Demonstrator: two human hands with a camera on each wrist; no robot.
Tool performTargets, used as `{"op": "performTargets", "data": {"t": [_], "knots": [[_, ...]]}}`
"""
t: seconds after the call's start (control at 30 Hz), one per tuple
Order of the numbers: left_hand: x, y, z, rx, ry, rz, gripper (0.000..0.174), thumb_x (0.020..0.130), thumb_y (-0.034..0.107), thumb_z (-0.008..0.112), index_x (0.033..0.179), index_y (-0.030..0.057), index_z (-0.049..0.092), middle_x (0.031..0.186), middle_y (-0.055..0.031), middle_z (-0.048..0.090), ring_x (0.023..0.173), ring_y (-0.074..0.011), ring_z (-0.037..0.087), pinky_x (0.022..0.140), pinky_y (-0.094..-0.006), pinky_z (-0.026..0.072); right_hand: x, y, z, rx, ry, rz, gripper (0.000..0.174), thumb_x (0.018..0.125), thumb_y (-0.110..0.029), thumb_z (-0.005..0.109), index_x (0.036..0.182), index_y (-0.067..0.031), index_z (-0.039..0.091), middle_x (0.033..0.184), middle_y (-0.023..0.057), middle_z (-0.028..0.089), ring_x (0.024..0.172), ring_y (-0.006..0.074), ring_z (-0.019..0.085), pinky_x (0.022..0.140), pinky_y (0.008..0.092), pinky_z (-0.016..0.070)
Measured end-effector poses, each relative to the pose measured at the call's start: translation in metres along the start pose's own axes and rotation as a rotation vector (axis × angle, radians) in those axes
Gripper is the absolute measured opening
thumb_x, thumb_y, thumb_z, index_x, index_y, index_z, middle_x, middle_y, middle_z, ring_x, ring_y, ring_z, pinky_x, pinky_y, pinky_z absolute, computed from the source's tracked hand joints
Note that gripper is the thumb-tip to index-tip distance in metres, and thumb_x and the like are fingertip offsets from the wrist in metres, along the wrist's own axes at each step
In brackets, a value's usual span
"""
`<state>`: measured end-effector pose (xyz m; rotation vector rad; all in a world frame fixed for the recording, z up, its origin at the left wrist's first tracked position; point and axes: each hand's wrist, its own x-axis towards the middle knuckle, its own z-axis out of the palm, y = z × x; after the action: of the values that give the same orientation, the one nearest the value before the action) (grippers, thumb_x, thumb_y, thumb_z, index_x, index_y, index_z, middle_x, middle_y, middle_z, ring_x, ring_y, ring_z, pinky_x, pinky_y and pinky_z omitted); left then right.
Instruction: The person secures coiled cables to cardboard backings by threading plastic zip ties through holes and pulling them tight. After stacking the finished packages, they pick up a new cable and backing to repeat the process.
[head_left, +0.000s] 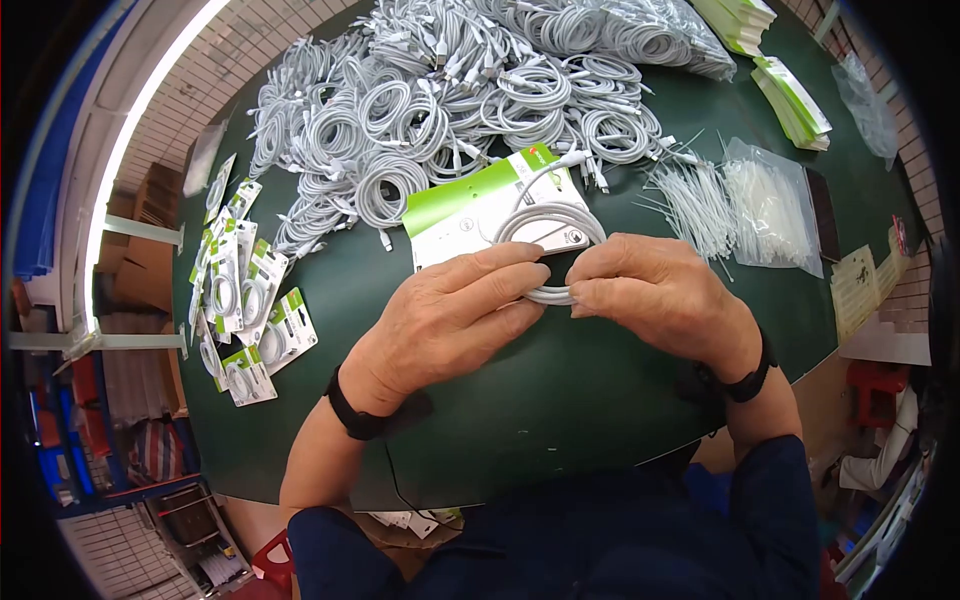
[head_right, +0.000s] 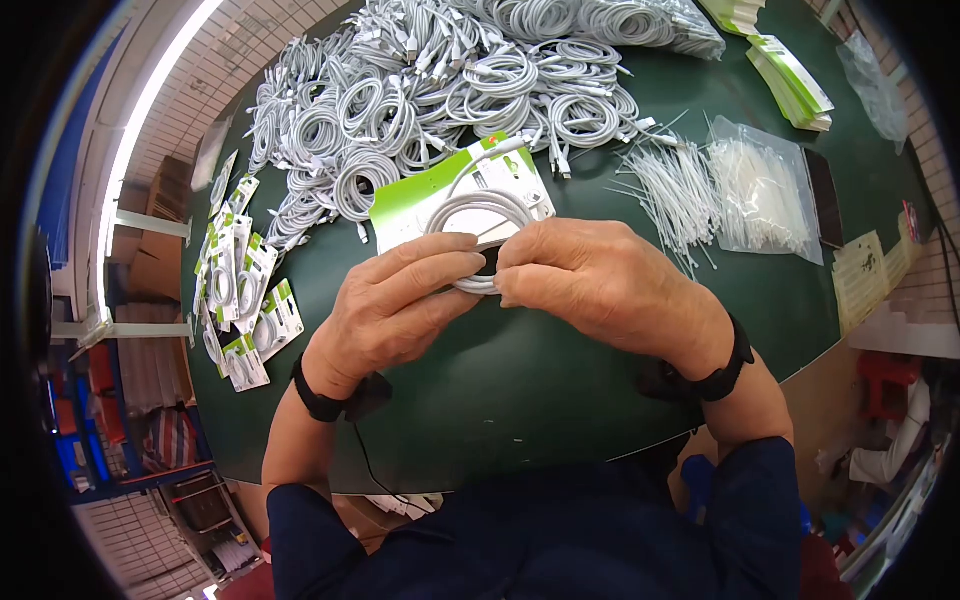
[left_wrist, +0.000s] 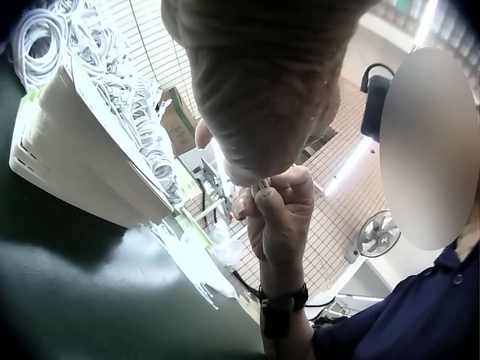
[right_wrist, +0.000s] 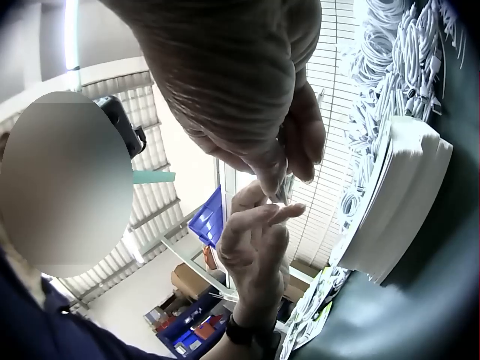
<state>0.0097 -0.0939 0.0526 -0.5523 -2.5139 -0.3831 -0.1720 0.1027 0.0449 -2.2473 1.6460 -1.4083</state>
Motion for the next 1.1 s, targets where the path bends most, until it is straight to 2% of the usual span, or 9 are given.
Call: {"op": "performTargets", "data": {"t": [0.17, 0.27, 0.3, 0.43, 0.67, 0.77, 0.87, 1.07, 1.1], "knots": [[-0.001, 0.002, 0.001, 0.024, 0.224, -0.125, 0.029, 0.073, 0.003, 0.086, 0.099, 0.0046, 0.074, 0.129, -0.0161, 0.068, 0.120, -0.0366, 0.068, 0.099, -0.0457, 0.0567, 0.001, 0.010, -0.009, -0.004, 0.101, 0.102, 0.018, 0.083, 0.002, 0.079, 0.097, -0.0009, 0.068, 0.095, 0.0121, 0.070, 0.081, 0.0300, 0.072, 0.070, 0.0362, 0.0584], [0.002, -0.002, 0.003, 0.078, 0.108, -0.417, 0.038, 0.074, 0.007, 0.089, 0.108, 0.0053, 0.071, 0.134, -0.0185, 0.065, 0.127, -0.0391, 0.063, 0.106, -0.0479, 0.0512, -0.006, 0.029, -0.020, -0.090, 0.108, 0.136, 0.027, 0.082, 0.004, 0.082, 0.104, -0.0015, 0.068, 0.098, 0.0129, 0.072, 0.087, 0.0261, 0.073, 0.073, 0.0331, 0.0589], [-0.003, -0.008, 0.007, 0.104, -0.002, -0.459, 0.064, 0.070, 0.012, 0.093, 0.127, 0.0072, 0.064, 0.143, -0.0204, 0.058, 0.137, -0.0429, 0.053, 0.113, -0.0504, 0.0447, -0.007, 0.032, -0.021, -0.085, 0.130, 0.165, 0.026, 0.083, 0.003, 0.083, 0.103, -0.0016, 0.068, 0.099, 0.0123, 0.072, 0.087, 0.0253, 0.072, 0.074, 0.0329, 0.0578], [-0.008, -0.024, 0.020, 0.292, -0.207, -0.548, 0.113, 0.055, 0.023, 0.101, 0.151, 0.0077, 0.044, 0.151, -0.0215, 0.046, 0.142, -0.0431, 0.044, 0.116, -0.0540, 0.0365, -0.008, 0.036, -0.024, -0.066, 0.157, 0.200, 0.023, 0.084, 0.002, 0.082, 0.103, -0.0016, 0.068, 0.098, 0.0112, 0.072, 0.083, 0.0243, 0.070, 0.073, 0.0327, 0.0561], [-0.009, -0.046, 0.007, 0.108, -0.298, -0.619, 0.117, 0.050, 0.021, 0.100, 0.154, 0.0072, 0.048, 0.150, -0.0194, 0.054, 0.139, -0.0388, 0.051, 0.118, -0.0460, 0.0408, -0.011, 0.040, -0.024, -0.026, 0.190, 0.232, 0.019, 0.087, -0.002, 0.081, 0.101, -0.0018, 0.068, 0.094, 0.0085, 0.070, 0.078, 0.0233, 0.068, 0.068, 0.0330, 0.0537], [-0.011, -0.049, 0.001, 0.080, -0.262, -0.609, 0.109, 0.053, 0.023, 0.099, 0.150, 0.0057, 0.053, 0.147, -0.0190, 0.059, 0.135, -0.0392, 0.056, 0.116, -0.0450, 0.0444, -0.011, 0.040, -0.023, 0.002, 0.197, 0.238, 0.019, 0.087, -0.002, 0.081, 0.101, -0.0022, 0.068, 0.093, 0.0082, 0.070, 0.077, 0.0222, 0.068, 0.068, 0.0323, 0.0538], [-0.002, -0.048, -0.009, -0.043, -0.289, -0.703, 0.093, 0.064, 0.026, 0.095, 0.146, 0.0059, 0.057, 0.148, -0.0191, 0.058, 0.134, -0.0392, 0.057, 0.115, -0.0452, 0.0451, -0.011, 0.041, -0.022, 0.026, 0.211, 0.248, 0.019, 0.086, -0.001, 0.081, 0.101, -0.0020, 0.068, 0.093, 0.0078, 0.070, 0.075, 0.0203, 0.068, 0.067, 0.0311, 0.0541], [-0.003, -0.054, -0.004, -0.045, -0.042, -0.625, 0.030, 0.095, 0.015, 0.075, 0.123, 0.0038, 0.074, 0.119, -0.0168, 0.075, 0.105, -0.0320, 0.074, 0.092, -0.0367, 0.0569, -0.010, 0.038, -0.023, 0.154, 0.283, 0.253, 0.017, 0.088, 0.002, 0.079, 0.101, 0.0000, 0.068, 0.095, 0.0090, 0.071, 0.075, 0.0159, 0.069, 0.065, 0.0278, 0.0558], [0.000, -0.050, -0.002, 0.066, 0.088, -0.578, 0.019, 0.097, 0.005, 0.071, 0.115, 0.0021, 0.077, 0.103, -0.0152, 0.078, 0.089, -0.0287, 0.076, 0.080, -0.0330, 0.0582, -0.010, 0.037, -0.024, 0.167, 0.295, 0.252, 0.017, 0.089, 0.003, 0.079, 0.101, 0.0005, 0.068, 0.096, 0.0097, 0.072, 0.076, 0.0150, 0.069, 0.066, 0.0271, 0.0569]]}}
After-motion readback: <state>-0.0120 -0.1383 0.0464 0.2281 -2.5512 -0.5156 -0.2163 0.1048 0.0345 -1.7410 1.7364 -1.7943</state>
